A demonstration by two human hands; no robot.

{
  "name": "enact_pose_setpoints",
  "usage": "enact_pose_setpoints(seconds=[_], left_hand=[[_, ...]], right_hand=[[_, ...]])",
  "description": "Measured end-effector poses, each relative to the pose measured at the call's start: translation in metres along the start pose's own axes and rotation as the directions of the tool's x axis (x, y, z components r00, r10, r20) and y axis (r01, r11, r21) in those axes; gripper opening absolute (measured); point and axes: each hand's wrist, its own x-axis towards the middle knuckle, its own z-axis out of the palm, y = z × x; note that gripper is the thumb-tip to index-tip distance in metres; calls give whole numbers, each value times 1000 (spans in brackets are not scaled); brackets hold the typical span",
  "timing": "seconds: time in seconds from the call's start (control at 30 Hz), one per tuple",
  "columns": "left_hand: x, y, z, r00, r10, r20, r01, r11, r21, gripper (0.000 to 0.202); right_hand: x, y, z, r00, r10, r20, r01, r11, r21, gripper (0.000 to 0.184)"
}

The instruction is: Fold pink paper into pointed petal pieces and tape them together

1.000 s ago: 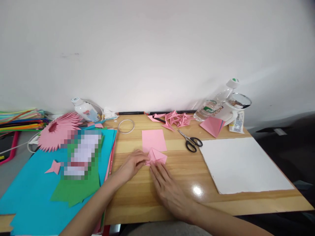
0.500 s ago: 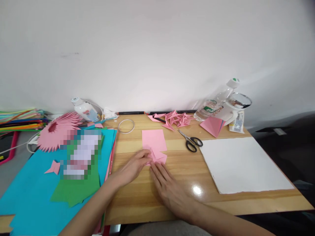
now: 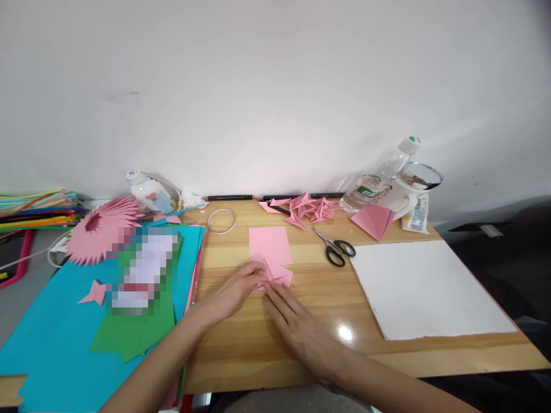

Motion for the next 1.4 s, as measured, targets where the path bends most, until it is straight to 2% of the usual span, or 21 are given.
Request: enact_pose_setpoints(seconds=[0.1,0.2,0.3,0.37,0.47,0.63,0.87,0.97,1.07,1.13,1.27,1.4], left_hand=[[-1,0,2,999,-43,-2,43,998,-54,23],[-2,-2,1,999,-33,1,33,999,-26,25],[-4,-3,-1,1000,-8,9,8,1000,9,27],[-4,-2,-2,999,-40,18,40,999,-20,26],[-4,0,-2,992,-127,22,129,984,-123,23],[-3,2,0,967,-254,16,250,932,-263,23],[-3,3,0,938,-346,21,338,901,-271,26],[-4,4,0,951,-310,8,302,921,-246,27],[-5,8,-2,956,-293,11,286,923,-256,27],[-5,11,-3,947,-321,24,315,907,-280,30],[-7,13,-3,919,-392,39,387,879,-279,33],[-8,11,-1,916,-401,31,393,876,-279,34]], right_hand=[[-4,7,3,989,91,-121,-74,988,139,44],[-4,14,11,926,314,-208,-233,912,339,33],[1,22,17,843,504,-190,-349,780,519,28],[6,27,18,832,541,-126,-371,710,598,25],[12,36,15,853,521,-7,-400,664,632,6],[23,50,5,856,489,167,-475,618,627,8],[41,57,-6,822,470,323,-569,638,519,6],[44,56,-9,800,487,352,-600,654,461,6],[45,54,-11,803,481,351,-596,644,480,15],[45,54,-12,815,466,346,-580,627,520,21],[44,55,-12,827,448,339,-560,603,568,14],[43,57,-9,825,456,334,-561,591,579,14]])
